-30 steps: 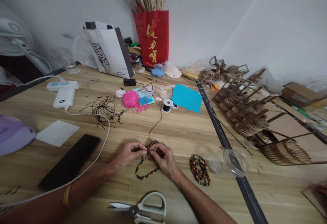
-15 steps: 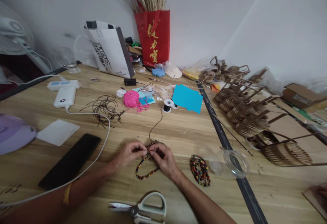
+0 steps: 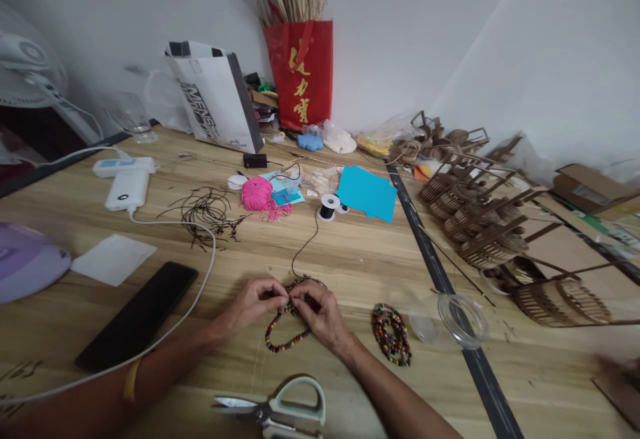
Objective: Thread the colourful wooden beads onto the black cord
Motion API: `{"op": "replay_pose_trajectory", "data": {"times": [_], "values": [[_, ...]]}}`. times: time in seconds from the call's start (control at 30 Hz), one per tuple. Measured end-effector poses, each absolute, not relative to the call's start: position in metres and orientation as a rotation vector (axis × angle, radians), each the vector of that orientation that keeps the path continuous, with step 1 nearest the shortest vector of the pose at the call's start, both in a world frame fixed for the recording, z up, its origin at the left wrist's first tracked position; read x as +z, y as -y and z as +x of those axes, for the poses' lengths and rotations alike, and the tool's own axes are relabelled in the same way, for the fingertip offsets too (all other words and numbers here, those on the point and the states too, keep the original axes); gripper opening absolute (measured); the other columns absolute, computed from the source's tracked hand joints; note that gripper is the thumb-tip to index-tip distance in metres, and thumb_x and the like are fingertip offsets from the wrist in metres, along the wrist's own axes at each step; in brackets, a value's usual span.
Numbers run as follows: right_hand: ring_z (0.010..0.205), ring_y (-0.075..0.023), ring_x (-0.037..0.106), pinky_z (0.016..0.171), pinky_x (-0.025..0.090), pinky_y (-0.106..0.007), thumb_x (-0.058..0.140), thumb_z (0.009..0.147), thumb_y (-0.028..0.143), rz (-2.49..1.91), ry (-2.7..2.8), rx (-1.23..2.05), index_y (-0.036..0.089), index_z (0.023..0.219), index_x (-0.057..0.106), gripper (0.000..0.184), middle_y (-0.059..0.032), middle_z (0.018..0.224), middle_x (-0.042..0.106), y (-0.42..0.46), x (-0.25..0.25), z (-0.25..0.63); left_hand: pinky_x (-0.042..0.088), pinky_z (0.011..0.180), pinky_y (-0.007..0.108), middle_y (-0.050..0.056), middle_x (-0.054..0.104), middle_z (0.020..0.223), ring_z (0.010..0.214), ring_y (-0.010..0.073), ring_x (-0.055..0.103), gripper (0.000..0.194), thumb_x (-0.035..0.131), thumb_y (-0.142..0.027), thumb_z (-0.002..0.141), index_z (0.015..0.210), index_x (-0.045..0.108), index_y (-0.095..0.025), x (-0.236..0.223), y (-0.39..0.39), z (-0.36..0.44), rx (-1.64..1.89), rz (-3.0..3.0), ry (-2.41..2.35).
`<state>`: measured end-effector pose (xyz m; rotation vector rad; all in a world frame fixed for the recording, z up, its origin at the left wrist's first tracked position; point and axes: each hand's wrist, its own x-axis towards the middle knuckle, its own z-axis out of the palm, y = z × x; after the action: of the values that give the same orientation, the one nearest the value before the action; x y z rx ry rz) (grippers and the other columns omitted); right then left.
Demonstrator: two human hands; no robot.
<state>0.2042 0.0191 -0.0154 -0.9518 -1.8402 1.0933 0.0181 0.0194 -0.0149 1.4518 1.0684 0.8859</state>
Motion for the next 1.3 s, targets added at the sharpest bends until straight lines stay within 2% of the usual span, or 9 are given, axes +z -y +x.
{"op": "replay_pose_trajectory", "data": {"times": [0.8,1.03,1.3], "values": [[0.074,-0.0164,0.058,0.067,0.046,-0.028,0.058,0.087,0.028,-0.896,1.893,1.015,0.018,0.08,0.063,0.012,-0.0045,0.077,0.062,-0.02,-0.015,0.205,0.044,0.061,0.022,0.003,0.068,0.066,0.063,0.0145,0.059,0.015,0.062,-0.026,0.072,0.069,0.068,-0.013,-0.013,-0.019,0.018,0.881,1.477,-1.042],[0.071,-0.0156,0.056,0.065,0.045,-0.026,0.059,0.085,0.031,-0.953,1.839,1.058,0.017,0.079,0.061,0.015,-0.0038,0.076,0.06,-0.018,-0.016,0.205,0.044,0.062,0.023,0.005,0.07,0.07,0.066,0.0157,0.06,0.019,0.061,-0.028,0.073,0.076,0.071,-0.012,-0.015,-0.019,0.018,0.866,1.504,-1.056],[0.071,-0.015,0.055,0.064,0.044,-0.025,0.061,0.084,0.028,-0.94,1.82,1.072,0.017,0.079,0.061,0.012,-0.0035,0.075,0.059,-0.019,-0.019,0.205,0.046,0.067,0.025,0.006,0.071,0.077,0.071,0.0171,0.063,0.019,0.062,-0.026,0.073,0.082,0.071,-0.011,-0.024,-0.02,0.017,0.897,1.483,-1.038]]}}
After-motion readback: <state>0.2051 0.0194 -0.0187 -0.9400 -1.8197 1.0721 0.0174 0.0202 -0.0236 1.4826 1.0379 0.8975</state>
